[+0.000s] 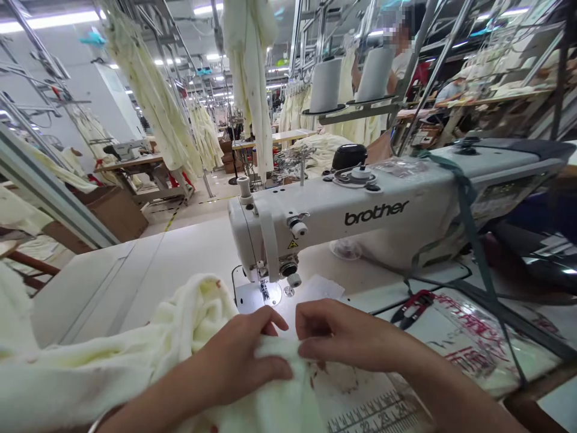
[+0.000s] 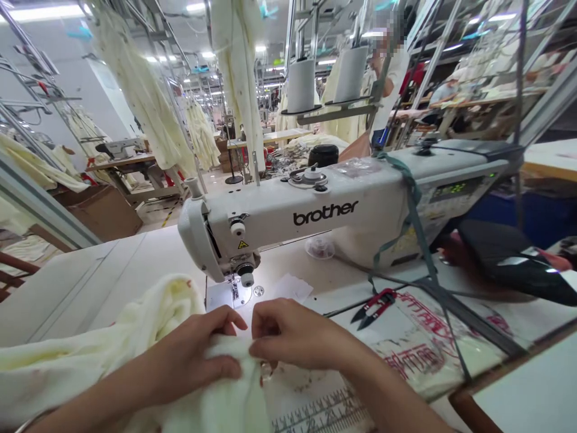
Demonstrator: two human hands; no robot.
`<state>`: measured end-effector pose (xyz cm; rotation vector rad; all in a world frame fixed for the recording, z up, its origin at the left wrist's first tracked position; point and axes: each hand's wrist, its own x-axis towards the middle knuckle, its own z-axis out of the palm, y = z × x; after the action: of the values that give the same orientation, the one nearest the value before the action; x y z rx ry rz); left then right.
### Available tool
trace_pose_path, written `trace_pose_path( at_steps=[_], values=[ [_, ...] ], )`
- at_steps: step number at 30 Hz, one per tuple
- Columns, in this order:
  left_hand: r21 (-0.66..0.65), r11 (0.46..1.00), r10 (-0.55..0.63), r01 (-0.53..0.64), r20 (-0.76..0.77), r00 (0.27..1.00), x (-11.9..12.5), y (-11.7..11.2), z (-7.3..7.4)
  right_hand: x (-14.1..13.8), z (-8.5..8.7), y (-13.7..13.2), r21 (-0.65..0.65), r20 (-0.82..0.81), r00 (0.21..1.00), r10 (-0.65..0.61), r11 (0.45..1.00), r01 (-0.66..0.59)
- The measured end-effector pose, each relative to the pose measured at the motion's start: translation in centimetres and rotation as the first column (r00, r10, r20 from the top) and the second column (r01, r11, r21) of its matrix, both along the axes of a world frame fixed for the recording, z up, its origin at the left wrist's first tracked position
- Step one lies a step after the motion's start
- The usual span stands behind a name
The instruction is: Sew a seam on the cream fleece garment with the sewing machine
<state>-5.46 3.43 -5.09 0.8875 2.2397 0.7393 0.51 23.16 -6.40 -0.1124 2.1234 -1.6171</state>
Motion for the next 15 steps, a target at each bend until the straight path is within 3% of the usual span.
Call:
trace_pose_path(
  at_steps=[6,15],
  values=[
    [0.012,0.999,-0.029,0.03,-0.041,0.999,-0.38,0.21,-0.51,-0.69,0.41,0.03,0.184,-0.083,0.996,-0.024,0.982,0.039],
    [0.007,1.0,0.015,-0.015,-0.058,0.998,0.25,0.21,-0.4,-0.26,0.9,-0.01,0.283,-0.192,0.981,0.002,0.958,0.053]
  ],
)
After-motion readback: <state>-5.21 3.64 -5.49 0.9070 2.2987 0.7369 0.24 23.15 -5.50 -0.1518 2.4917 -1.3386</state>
